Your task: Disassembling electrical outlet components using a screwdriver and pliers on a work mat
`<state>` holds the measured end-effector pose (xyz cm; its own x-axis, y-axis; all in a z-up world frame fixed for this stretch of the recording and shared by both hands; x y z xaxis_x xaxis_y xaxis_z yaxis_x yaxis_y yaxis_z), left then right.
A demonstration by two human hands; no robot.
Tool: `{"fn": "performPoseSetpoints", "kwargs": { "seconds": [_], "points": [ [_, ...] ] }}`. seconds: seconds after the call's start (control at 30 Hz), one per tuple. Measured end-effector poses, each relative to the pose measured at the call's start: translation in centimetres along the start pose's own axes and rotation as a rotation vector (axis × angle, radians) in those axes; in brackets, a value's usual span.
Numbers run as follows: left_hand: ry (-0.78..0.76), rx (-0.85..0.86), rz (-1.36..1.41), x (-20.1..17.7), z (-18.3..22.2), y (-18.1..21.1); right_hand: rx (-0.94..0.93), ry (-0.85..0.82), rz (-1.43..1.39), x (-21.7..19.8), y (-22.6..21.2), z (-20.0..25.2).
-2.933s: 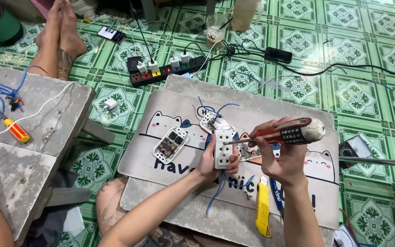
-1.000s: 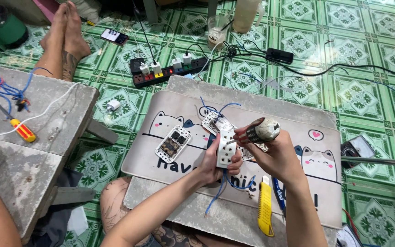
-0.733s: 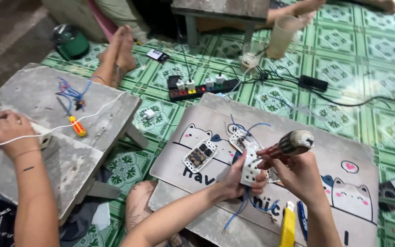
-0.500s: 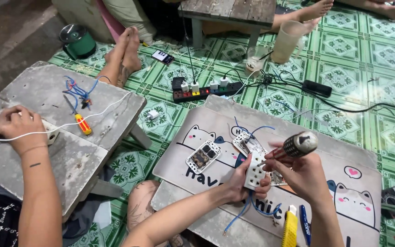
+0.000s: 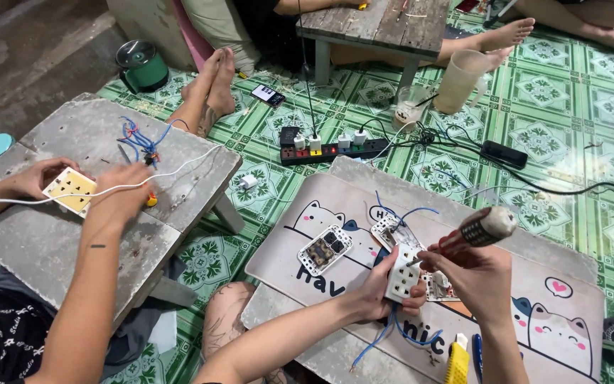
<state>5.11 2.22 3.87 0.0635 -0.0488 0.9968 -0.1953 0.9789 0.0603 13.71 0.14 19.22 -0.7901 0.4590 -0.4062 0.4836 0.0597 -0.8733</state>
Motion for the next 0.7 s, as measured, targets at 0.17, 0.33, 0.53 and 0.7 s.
{"fn": "performPoseSetpoints", "kwargs": {
  "seconds": [0.17,0.33,0.53,0.7],
  "points": [
    [-0.003,0.011,0.015,-0.4,-0.1,0.3,-0.010,-0.122,-0.002,0.0,1.7,-0.2],
    [0.027,0.031,0.042,-1.2,-0.4,0.4,0.075,-0.067,-0.098,0.4,2.5,0.1],
    [0.082,0.017,-0.057,-0.9,-0.3,0.2,-0.210,0.074,0.209,-0.2,-1.5,-0.1],
    [0.048,0.030,0.037,-1.8,-0.6,0.6,-0.110,-0.066,0.071,0.5,0.8,-0.1]
  ]
}}
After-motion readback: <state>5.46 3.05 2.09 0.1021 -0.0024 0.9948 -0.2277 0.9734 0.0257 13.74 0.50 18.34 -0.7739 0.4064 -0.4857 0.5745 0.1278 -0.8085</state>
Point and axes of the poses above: each hand's wrist, its own z-axis away from the middle knuckle, its own x-axis out of the palm, y = z × x, the point moved 7 cm from there along -z, towards the middle knuckle, and after that the axes turned 10 degrees about z, right-handed, at the moved point
